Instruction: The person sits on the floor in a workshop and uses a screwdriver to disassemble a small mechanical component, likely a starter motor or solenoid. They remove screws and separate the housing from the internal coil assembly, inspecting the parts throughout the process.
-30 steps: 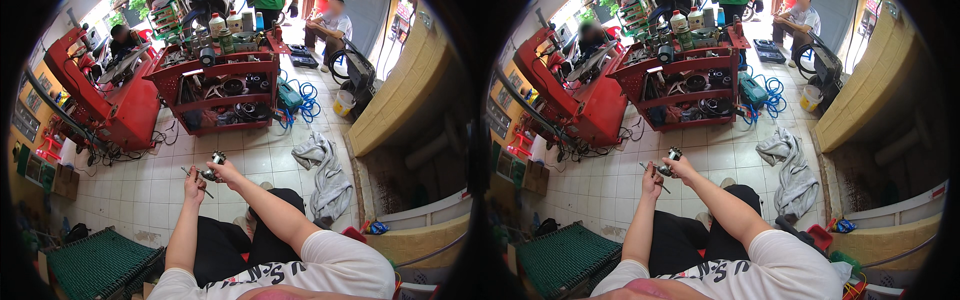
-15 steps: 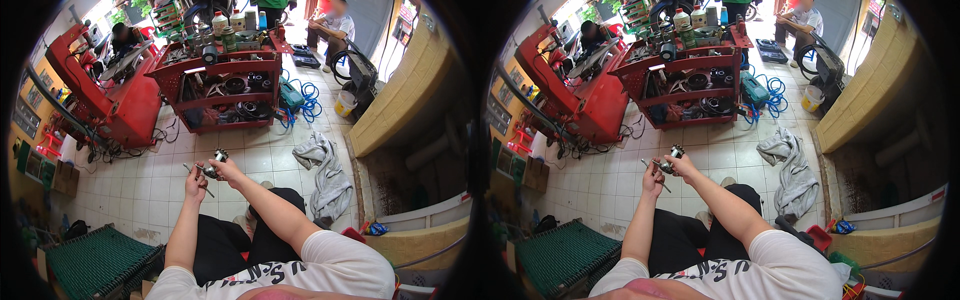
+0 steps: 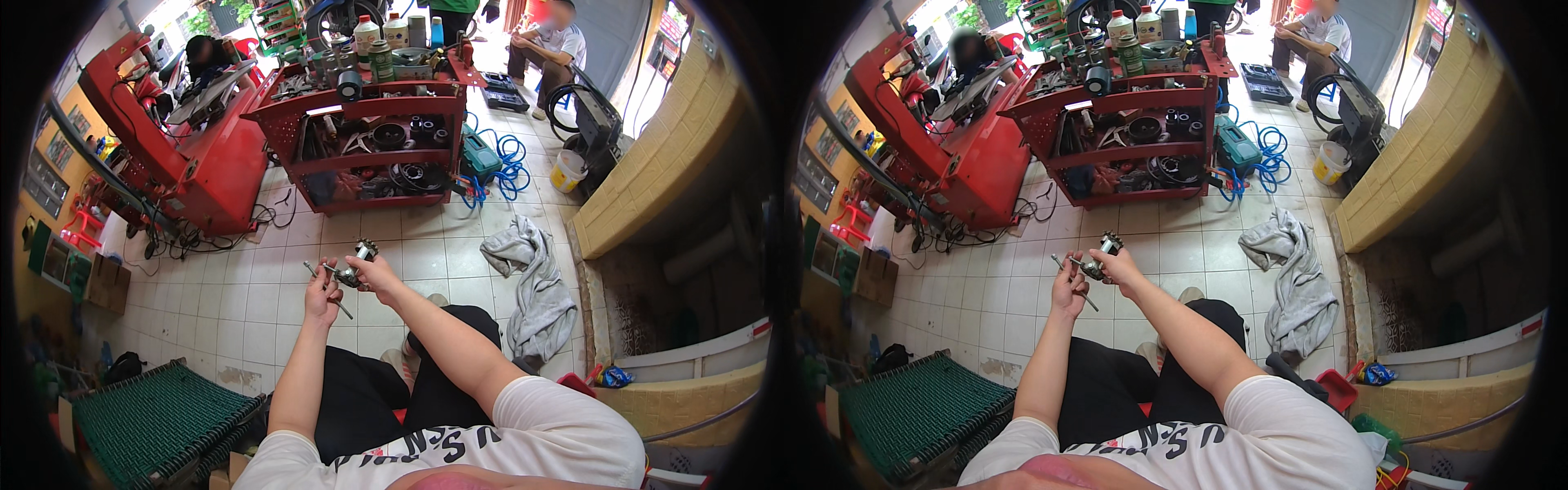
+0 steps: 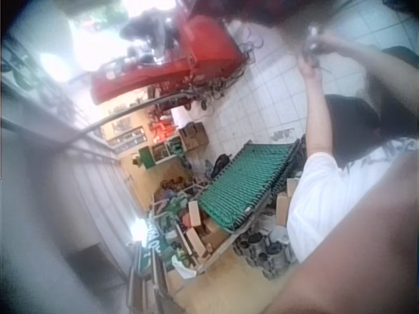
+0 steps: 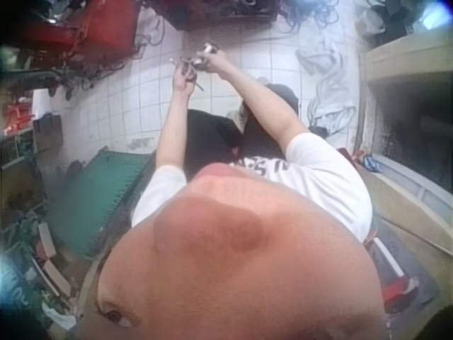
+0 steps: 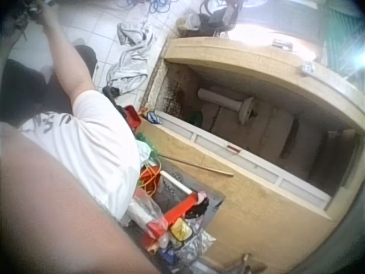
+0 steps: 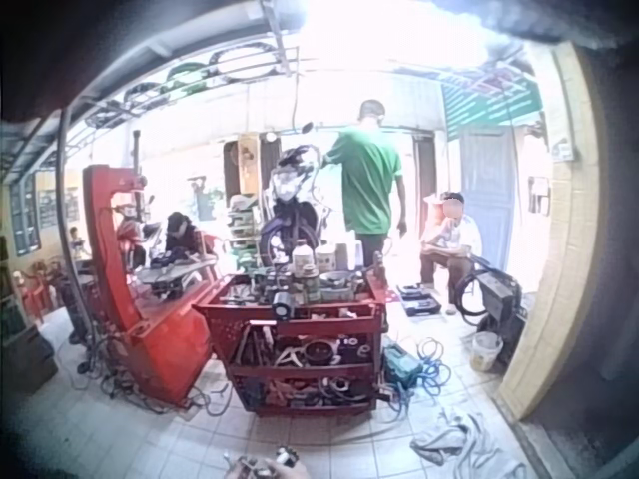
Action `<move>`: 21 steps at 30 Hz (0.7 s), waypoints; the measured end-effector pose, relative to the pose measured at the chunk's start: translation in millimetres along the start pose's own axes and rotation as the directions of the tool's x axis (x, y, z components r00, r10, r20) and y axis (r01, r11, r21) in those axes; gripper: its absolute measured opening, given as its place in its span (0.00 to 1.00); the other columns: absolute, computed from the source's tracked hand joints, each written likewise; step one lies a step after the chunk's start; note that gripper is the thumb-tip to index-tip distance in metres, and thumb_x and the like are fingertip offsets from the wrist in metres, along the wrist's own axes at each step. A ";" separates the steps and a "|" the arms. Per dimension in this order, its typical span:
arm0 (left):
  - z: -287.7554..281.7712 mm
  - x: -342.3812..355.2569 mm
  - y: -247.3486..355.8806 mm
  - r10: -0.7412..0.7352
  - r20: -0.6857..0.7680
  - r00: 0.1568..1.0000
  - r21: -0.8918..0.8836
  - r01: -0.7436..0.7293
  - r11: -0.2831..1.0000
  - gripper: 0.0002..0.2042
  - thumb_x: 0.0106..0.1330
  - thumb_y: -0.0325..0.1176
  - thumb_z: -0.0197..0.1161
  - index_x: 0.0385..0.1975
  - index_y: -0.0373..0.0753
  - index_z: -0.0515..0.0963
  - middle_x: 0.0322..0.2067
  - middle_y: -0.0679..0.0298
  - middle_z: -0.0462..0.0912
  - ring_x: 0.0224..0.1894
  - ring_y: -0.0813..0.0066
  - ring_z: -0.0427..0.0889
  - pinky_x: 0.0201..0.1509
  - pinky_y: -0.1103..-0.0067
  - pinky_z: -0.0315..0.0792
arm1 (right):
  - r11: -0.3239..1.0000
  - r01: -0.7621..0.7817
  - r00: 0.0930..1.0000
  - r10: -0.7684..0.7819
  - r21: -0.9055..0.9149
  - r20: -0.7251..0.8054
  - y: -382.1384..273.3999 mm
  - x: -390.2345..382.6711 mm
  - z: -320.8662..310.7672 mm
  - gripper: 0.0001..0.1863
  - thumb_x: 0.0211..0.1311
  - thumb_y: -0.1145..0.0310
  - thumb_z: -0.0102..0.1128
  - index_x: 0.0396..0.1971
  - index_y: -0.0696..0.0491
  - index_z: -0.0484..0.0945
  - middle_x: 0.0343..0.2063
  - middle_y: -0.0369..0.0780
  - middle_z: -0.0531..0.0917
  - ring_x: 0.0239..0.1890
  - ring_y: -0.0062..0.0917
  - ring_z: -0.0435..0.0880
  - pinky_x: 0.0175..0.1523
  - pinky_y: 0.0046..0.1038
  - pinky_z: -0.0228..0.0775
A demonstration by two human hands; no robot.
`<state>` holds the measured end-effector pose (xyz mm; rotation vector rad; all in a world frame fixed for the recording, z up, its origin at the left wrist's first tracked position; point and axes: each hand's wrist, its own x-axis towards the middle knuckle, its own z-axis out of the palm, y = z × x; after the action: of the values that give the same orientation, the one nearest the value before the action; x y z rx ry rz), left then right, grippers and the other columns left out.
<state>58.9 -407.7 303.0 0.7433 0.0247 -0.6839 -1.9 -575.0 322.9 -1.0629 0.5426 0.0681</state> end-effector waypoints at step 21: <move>-25.3 9.2 -6.5 0.054 -0.158 0.986 0.129 -0.034 0.991 0.13 0.71 0.45 0.60 0.49 0.48 0.74 0.47 0.71 0.81 0.16 0.90 0.59 0.20 0.89 0.56 | 0.999 0.016 1.000 -0.015 -0.047 0.018 -4.8 -12.5 13.5 0.23 0.56 0.53 0.72 0.39 0.52 0.71 0.27 0.32 0.75 0.26 0.16 0.73 0.29 0.26 0.71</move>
<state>67.8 -400.5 277.8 0.9169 0.1139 -0.5857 -6.0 -563.5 337.4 -1.1111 0.5193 0.0769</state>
